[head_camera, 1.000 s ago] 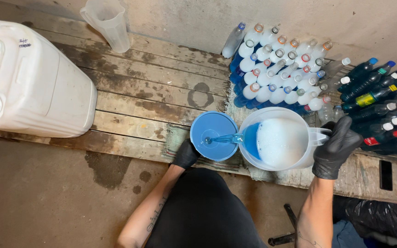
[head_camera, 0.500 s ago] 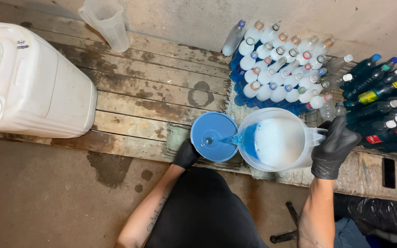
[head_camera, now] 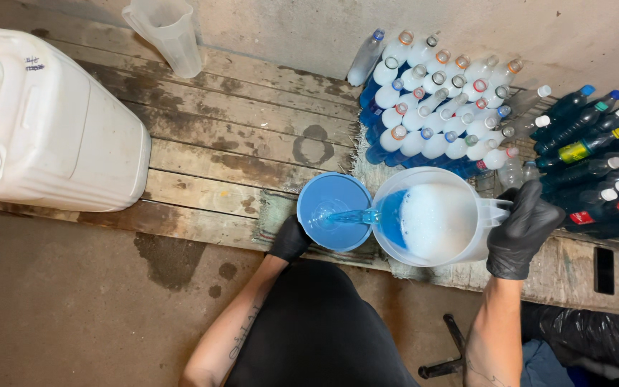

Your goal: The person fills bottles with blue liquid from a jug using a funnel and a measuring cup.

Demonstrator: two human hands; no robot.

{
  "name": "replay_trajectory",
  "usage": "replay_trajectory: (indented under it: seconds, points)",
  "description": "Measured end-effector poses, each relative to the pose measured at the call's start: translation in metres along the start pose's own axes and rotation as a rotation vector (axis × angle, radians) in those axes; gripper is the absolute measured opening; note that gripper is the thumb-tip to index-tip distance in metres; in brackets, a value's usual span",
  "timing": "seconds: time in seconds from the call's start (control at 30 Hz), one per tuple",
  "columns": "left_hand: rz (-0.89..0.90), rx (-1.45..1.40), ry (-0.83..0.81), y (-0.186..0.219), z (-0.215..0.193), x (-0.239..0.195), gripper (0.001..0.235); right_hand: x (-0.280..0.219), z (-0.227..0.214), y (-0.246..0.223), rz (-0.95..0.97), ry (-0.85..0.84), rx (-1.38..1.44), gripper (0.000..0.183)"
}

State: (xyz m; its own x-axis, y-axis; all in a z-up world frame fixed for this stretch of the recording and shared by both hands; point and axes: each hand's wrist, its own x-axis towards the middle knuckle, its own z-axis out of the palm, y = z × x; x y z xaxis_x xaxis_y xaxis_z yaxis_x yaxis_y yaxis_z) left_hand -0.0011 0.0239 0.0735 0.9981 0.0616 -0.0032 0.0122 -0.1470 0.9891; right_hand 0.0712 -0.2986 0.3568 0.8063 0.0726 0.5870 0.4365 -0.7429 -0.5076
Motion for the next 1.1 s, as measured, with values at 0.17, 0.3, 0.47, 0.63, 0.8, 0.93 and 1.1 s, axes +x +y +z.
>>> replay_trajectory:
  seconds: [0.17, 0.3, 0.47, 0.63, 0.8, 0.93, 1.1]
  points:
    - [-0.008, -0.013, 0.004, 0.004, -0.001, -0.001, 0.023, -0.011, 0.007, 0.024, 0.056, 0.027, 0.049, 0.041]
    - [-0.016, -0.023, 0.001, 0.006, -0.002, -0.001, 0.024, -0.017, 0.018, 0.042, 0.242, 0.138, 0.442, 0.033]
    - [-0.026, -0.028, -0.004, 0.009, -0.005, -0.004, 0.025, -0.079, 0.048, 0.147, 0.653, 0.507, 0.782, 0.037]
    - [-0.034, -0.032, -0.005, 0.013, -0.009, -0.004, 0.026, -0.146, 0.081, 0.194, -0.166, 0.436, 0.024, 0.065]
    - [-0.047, -0.035, -0.020, 0.016, -0.011, -0.002, 0.027, -0.111, 0.078, 0.058, 0.977, 0.600, 1.008, 0.064]
    - [-0.053, -0.030, -0.038, 0.016, -0.010, 0.001, 0.028, -0.147, 0.104, 0.096, 1.003, 0.596, 1.043, 0.066]
    - [-0.102, -0.028, 0.005, 0.006, -0.007, 0.000, 0.031, -0.188, 0.142, 0.139, 1.057, 0.536, 1.143, 0.069]
